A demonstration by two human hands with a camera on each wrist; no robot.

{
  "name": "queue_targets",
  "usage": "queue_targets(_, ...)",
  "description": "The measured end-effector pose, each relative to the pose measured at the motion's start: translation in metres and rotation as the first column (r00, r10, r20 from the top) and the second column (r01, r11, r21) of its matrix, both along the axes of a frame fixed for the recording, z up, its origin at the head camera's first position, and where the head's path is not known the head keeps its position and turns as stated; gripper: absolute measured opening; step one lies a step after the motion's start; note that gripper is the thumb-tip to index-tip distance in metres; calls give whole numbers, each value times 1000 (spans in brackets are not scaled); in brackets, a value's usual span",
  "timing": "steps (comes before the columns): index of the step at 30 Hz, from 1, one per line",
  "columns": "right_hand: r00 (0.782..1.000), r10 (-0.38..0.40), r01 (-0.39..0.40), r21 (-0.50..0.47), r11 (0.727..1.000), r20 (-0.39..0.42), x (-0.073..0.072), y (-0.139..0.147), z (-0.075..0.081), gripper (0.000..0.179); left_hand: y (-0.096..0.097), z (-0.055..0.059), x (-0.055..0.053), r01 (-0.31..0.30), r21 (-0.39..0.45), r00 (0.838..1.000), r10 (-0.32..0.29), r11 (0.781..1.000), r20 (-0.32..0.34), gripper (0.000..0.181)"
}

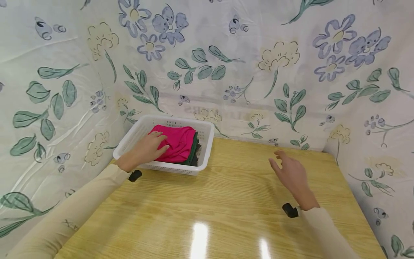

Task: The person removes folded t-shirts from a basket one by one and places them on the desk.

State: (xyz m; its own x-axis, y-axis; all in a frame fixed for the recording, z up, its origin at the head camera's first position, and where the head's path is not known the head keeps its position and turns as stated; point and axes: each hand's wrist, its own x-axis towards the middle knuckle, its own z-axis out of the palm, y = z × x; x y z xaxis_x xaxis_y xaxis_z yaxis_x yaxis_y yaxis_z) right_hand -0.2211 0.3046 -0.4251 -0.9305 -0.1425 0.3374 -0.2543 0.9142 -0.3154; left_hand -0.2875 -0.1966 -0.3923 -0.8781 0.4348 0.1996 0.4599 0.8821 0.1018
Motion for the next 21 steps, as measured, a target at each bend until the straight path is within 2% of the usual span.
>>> queue_targets(4, 998, 26, -27, -16, 1000, -54, -6, -10, -6, 43, -6, -1, -4, -1, 110, 999, -3, 994, 39, 38)
queue_targets(8, 999, 37, -38, -37, 999, -40, -10, -22, -7, 43, -14, -1, -10, -38, 192, 994, 16, 981, 112, 36)
queue_targets(13, 999, 51, -52, -67, 996, -16, -16, -37, -7, 43, -24, 1, -14, -95, 234, 983, 55, 968, 173, 35)
queue_targets(21, 997, 76, -76, -119, 990, -4, -28, -63, -12, 41, -40, -2, -22, -124, 241, 983, 86, 963, 161, 34)
